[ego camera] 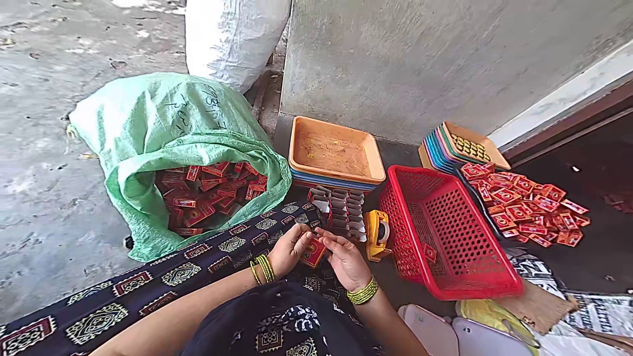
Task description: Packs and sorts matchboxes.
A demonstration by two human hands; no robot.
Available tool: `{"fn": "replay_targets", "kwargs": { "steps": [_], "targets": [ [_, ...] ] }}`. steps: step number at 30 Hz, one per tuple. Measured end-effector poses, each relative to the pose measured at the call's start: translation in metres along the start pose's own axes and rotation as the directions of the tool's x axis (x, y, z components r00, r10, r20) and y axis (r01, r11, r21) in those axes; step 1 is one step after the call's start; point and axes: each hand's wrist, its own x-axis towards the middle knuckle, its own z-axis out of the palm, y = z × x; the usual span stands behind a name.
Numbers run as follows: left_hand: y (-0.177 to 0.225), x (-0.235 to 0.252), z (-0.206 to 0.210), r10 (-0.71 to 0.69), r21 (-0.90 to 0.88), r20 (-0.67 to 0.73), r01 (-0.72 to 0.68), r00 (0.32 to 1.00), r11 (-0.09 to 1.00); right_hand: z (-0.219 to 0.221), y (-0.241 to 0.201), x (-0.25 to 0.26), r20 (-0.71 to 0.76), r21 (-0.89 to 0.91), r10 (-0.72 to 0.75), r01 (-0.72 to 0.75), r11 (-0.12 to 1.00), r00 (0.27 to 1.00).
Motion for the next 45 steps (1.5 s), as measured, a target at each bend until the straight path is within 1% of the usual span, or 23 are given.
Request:
{"fn": "replay_targets", "kwargs": {
  "steps": [4, 6, 9, 13, 16, 18, 20, 22, 23, 24, 25, 27, 28, 29, 31, 32, 33, 35, 37, 39, 43, 44, 45],
  "targets": [
    [-0.004, -0.001, 0.0, -0.001, -0.06, 0.006, 0.001, 1.0, 0.998, 0.006, 0.017, 0.007, -0.087, -0.025, 0.008, -0.01, 1.0, 0.996],
    [-0.002, -0.001, 0.001, -0.021, -0.064, 0.011, 0.022, 1.0, 0.998, 0.006, 0.022, 0.009, -0.128, -0.078, -0.033, 0.023, 0.997, 0.991],
    [0.0, -0.001, 0.002, 0.031, -0.038, 0.019, -0.03, 0.999, 0.999, 0.006, 0.025, 0.011, -0.212, -0.142, -0.096, 0.066, 0.988, 0.973],
    [-0.002, -0.005, 0.002, 0.066, -0.029, 0.018, -0.066, 0.998, 0.997, 0.007, 0.02, 0.013, -0.265, -0.114, -0.042, 0.012, 0.993, 0.963],
    [-0.005, -0.006, 0.005, 0.136, -0.04, 0.045, -0.134, 0.99, 0.99, 0.001, 0.016, 0.013, -0.249, -0.17, -0.068, 0.026, 0.985, 0.966],
    [-0.006, -0.005, 0.005, 0.179, -0.059, 0.037, -0.177, 0.983, 0.982, -0.005, 0.016, 0.009, -0.106, -0.327, -0.132, 0.091, 0.941, 0.986],
    [-0.009, -0.004, 0.006, 0.173, -0.09, 0.028, -0.17, 0.985, 0.981, -0.015, 0.02, 0.004, 0.064, -0.514, -0.248, 0.245, 0.822, 0.967],
    [-0.01, -0.004, 0.008, 0.116, -0.14, 0.033, -0.11, 0.993, 0.984, -0.027, 0.017, 0.001, 0.085, -0.678, -0.436, 0.372, 0.633, 0.896],
    [-0.01, -0.004, 0.008, 0.066, -0.138, 0.029, -0.062, 0.997, 0.988, -0.037, 0.009, -0.001, 0.049, -0.761, -0.523, 0.371, 0.532, 0.851],
    [-0.01, -0.004, 0.008, 0.02, -0.118, 0.021, -0.018, 1.0, 0.993, -0.049, -0.004, -0.003, -0.004, -0.846, -0.605, 0.32, 0.426, 0.796],
    [-0.009, -0.003, 0.008, -0.018, -0.093, 0.014, 0.019, 1.0, 0.996, -0.064, -0.019, -0.004, -0.053, -0.926, -0.686, 0.221, 0.306, 0.726],
    [-0.007, -0.002, 0.007, -0.068, -0.051, 0.01, 0.068, 0.998, 0.996, -0.103, -0.05, -0.006, -0.11, -0.994, -0.802, -0.065, 0.089, 0.587],
    [-0.006, -0.002, 0.007, -0.082, -0.043, 0.009, 0.083, 0.997, 0.996, -0.121, -0.064, -0.007, -0.133, -0.975, -0.824, -0.222, 0.009, 0.551],
    [-0.006, -0.001, 0.007, -0.091, -0.04, 0.013, 0.091, 0.996, 0.995, -0.136, -0.074, -0.007, -0.181, -0.928, -0.821, -0.37, -0.039, 0.541],
    [-0.004, 0.0, 0.007, -0.116, -0.04, 0.029, 0.117, 0.993, 0.992, -0.154, -0.084, -0.006, -0.284, -0.838, -0.786, -0.54, -0.075, 0.55],
    [-0.004, 0.0, 0.007, -0.126, -0.041, 0.038, 0.127, 0.991, 0.991, -0.158, -0.082, -0.005, -0.288, -0.824, -0.778, -0.559, -0.095, 0.558],
    [-0.004, 0.001, 0.007, -0.134, -0.042, 0.044, 0.136, 0.99, 0.99, -0.158, -0.076, -0.003, -0.261, -0.836, -0.772, -0.535, -0.12, 0.58],
    [-0.004, 0.001, 0.007, -0.146, -0.042, 0.058, 0.148, 0.988, 0.988, -0.151, -0.057, 0.004, -0.154, -0.907, -0.716, -0.385, -0.171, 0.681],
    [-0.004, 0.0, 0.006, -0.151, -0.029, 0.069, 0.153, 0.986, 0.988, -0.141, -0.03, 0.015, -0.083, -0.956, -0.584, -0.231, -0.184, 0.808],
    [-0.004, 0.0, 0.006, -0.155, -0.019, 0.066, 0.157, 0.986, 0.987, -0.134, 0.0, 0.031, -0.062, -0.972, -0.46, -0.159, -0.175, 0.886],
    [-0.004, 0.0, 0.004, -0.159, -0.013, 0.064, 0.16, 0.985, 0.987, -0.145, 0.042, 0.053, -0.067, -0.97, -0.269, -0.126, -0.208, 0.961],
    [-0.005, 0.0, 0.003, -0.155, -0.012, 0.061, 0.156, 0.986, 0.988, -0.148, 0.048, 0.054, -0.119, -0.961, -0.23, -0.17, -0.218, 0.966],
    [-0.004, 0.0, 0.002, -0.155, -0.011, 0.062, 0.156, 0.986, 0.988, -0.15, 0.049, 0.053, -0.22, -0.938, -0.19, -0.261, -0.227, 0.957]
  ]
}}
